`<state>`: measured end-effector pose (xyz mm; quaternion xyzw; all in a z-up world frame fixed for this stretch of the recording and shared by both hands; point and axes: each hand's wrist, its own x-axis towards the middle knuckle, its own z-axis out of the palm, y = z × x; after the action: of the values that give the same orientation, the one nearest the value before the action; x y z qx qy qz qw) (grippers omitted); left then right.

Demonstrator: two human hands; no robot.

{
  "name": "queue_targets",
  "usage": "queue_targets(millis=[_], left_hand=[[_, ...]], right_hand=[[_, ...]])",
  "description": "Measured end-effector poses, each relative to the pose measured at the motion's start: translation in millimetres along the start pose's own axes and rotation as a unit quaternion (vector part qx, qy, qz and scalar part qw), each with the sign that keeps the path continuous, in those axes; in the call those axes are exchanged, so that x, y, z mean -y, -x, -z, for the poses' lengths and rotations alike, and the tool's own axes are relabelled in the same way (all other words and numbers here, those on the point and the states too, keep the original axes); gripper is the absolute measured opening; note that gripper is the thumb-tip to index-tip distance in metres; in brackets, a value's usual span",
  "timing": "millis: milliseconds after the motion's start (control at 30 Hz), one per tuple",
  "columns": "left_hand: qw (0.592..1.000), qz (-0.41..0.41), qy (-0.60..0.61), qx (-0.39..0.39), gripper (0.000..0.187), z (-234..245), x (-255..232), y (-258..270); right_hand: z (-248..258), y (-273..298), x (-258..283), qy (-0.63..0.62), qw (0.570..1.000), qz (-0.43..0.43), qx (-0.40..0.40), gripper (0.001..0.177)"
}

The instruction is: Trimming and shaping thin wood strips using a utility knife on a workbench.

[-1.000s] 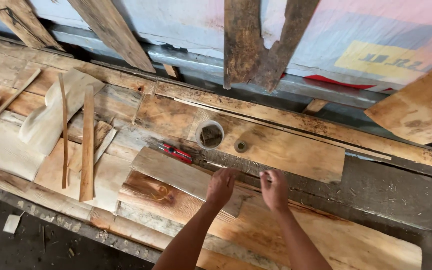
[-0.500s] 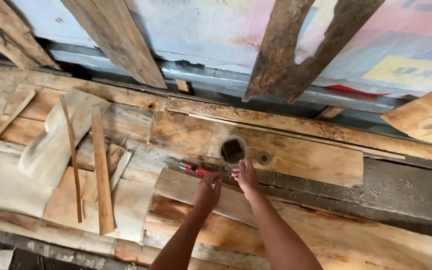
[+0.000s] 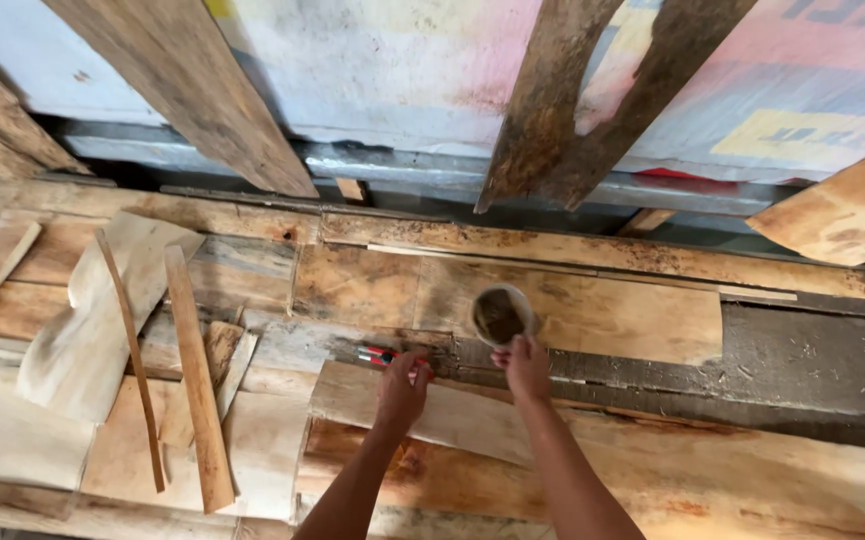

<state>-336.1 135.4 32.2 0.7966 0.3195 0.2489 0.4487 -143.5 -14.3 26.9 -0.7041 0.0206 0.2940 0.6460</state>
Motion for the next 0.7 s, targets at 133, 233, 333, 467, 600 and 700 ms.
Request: queue_targets(millis=[133, 233, 333, 467, 600, 700], left_hand=[[1.0, 0.009, -0.023, 0.007, 0.019, -11.5, 15.1, 12.1], [0.999, 0.01, -0.05, -0.003, 0.019, -7.3, 7.2, 11.5], [0.995, 0.0, -0.101, -0.006, 0.019, 0.0, 5.3, 13.2], [0.978, 0.024, -0.207, -0.03, 0.024, 20.3, -4.2, 13.3], [0.947, 0.068, -0.309, 0.054, 0.041, 36.3, -10.0, 6.4], [0.943, 0.002, -0.32, 0.088, 0.048, 40.3, -15.2, -7.7]], right_hand=[[70.0, -7.2, 4.9, 0.038, 0.997, -0.027, -0.064, 0.033], [110.8, -33.7, -6.2, -0.072, 0.99, 0.028, -0.121, 0.026], [140.1, -42.2, -8.5, -0.095, 0.98, 0.006, -0.173, 0.023], [159.6, -42.0, -13.3, -0.146, 0.968, -0.014, -0.203, 0.026], [141.6, -3.1, 27.3, -0.104, 0.962, -0.017, -0.253, 0.032], [114.6, 13.4, 31.3, -0.006, 0.946, 0.032, -0.321, 0.048]])
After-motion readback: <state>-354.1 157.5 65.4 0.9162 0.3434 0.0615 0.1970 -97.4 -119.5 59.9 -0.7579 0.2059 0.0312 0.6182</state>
